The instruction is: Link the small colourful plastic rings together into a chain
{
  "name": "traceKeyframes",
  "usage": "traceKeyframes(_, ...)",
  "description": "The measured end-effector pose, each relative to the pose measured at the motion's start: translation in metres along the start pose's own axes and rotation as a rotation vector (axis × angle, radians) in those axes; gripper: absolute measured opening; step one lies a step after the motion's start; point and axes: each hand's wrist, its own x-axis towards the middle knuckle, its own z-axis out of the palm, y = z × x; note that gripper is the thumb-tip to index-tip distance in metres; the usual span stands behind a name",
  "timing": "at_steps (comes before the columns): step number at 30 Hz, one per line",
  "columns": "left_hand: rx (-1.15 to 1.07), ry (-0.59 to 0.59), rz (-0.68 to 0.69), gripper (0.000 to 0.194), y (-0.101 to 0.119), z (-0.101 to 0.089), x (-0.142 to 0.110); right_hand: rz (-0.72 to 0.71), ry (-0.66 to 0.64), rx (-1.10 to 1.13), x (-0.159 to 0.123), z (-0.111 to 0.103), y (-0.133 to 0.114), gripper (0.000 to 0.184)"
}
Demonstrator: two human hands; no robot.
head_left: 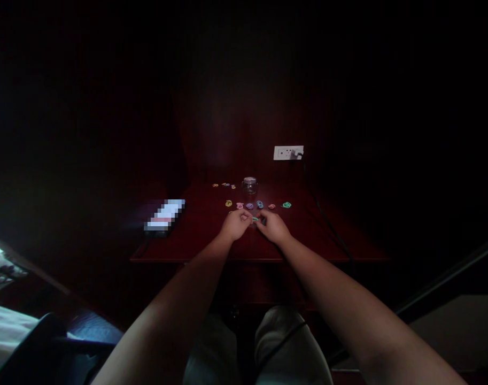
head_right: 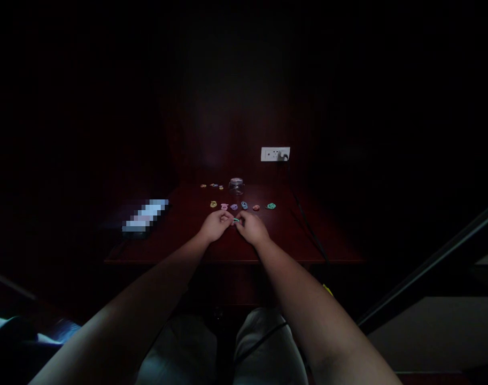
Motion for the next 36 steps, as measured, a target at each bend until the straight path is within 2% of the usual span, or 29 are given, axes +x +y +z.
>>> traceKeyframes(5, -0.005, -0.016, -0.010, 0.010, 0.0013, 0.0007, 0.0003, 0.011, 0.002, -0.017, 0.0001, 0.0008, 0.0008, 0.011)
traceKeyframes(10, -0.015, -0.046, -0.007, 0.019, 0.0056, 0.0015, -0.0013, 0.025, 0.005, -0.029, 0.0003, 0.0017, 0.0015, 0.011)
traceKeyframes(15, -0.010, -0.066, -0.011, 0.008, 0.0081, 0.0009, -0.0024, 0.039, -0.014, -0.038, 0.0007, 0.0016, 0.0010, 0.011)
traceKeyframes(36, 0.132, -0.005, -0.026, 0.011, 0.0056, -0.0018, -0.0011, 0.024, -0.010, -0.030, 0.0025, 0.0065, -0.0014, 0.007)
